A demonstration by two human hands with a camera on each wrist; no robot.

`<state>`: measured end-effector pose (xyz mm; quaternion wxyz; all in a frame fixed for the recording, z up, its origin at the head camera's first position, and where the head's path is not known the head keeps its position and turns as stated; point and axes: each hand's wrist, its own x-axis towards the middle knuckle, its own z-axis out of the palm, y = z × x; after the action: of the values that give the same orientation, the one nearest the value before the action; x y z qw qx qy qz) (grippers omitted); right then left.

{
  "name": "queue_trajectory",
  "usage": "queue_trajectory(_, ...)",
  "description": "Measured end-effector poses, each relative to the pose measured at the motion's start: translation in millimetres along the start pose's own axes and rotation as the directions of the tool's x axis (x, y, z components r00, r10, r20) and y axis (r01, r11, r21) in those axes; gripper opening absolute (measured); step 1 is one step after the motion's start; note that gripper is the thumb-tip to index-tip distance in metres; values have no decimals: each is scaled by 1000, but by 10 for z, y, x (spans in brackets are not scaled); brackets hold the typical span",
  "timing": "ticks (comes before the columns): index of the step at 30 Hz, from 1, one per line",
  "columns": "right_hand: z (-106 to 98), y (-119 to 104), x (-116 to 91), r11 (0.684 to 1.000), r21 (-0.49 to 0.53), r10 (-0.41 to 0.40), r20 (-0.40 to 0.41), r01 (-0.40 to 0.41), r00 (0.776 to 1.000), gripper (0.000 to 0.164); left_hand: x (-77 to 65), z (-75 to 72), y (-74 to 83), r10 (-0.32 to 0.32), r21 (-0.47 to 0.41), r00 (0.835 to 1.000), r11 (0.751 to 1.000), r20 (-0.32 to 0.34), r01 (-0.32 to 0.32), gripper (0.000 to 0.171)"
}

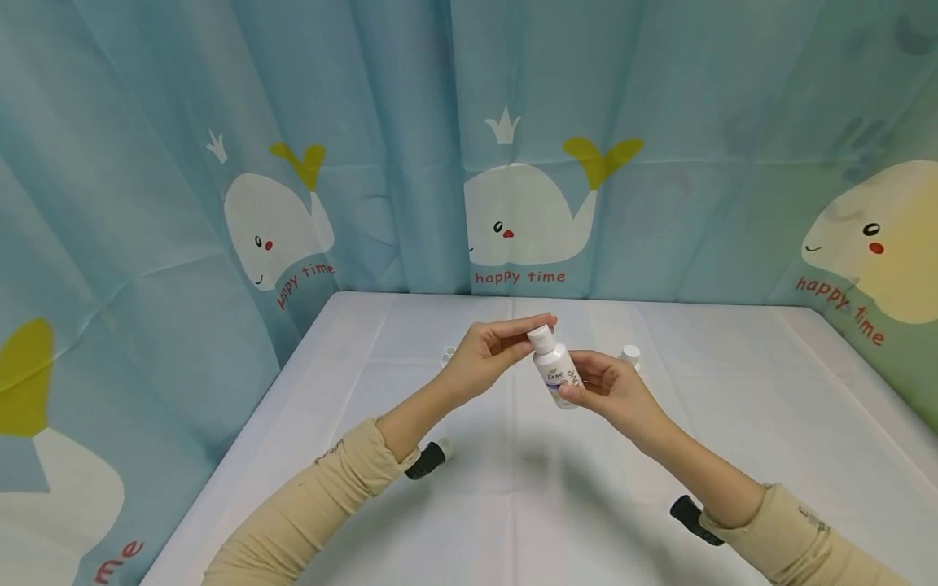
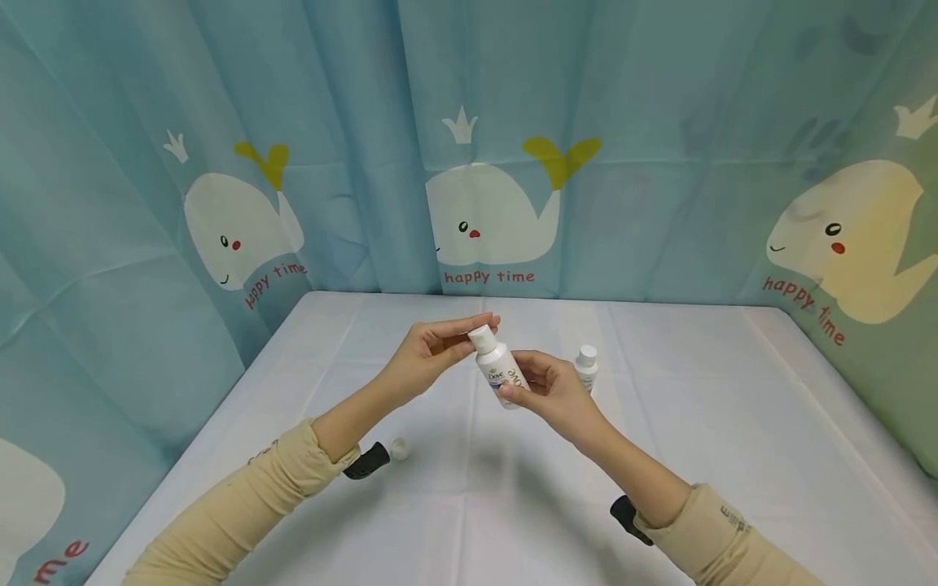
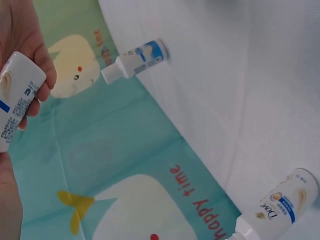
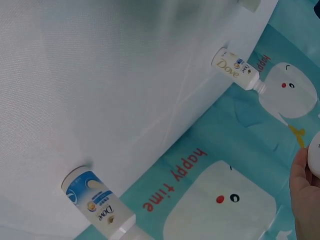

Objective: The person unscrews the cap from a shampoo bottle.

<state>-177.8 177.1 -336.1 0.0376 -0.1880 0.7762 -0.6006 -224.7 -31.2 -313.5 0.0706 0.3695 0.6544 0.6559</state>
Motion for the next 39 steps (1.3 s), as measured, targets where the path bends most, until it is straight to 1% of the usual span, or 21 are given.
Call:
queue_trajectory(6, 2, -21, -12, 1000, -10, 5, -7, -5, 1000, 44, 0, 8, -10, -7, -7, 1000, 1000, -17, 7, 37)
queue_trajectory(14, 15, -24, -25, 1000, -19, 13, -18, -13, 1000, 45, -6, 14, -1, -5, -3, 1000, 1000, -21, 5, 37)
queue_trajectory(24, 18, -39, -20, 1000, -28, -4, -11, 4, 1000, 45, -27, 32, 29, -24, 21, 997, 999, -67, 25, 38)
queue_trajectory(32, 35, -57, -22, 1000, -22, -4, -6, 4, 1000, 46, -57, 23, 34, -22, 36, 996, 999, -90, 25, 37)
queue_trajectory(39, 55, -70, -35, 1000, -17, 6, -4, -6, 1000, 46, -83, 23, 58, -66, -16, 989, 998, -134, 65, 37)
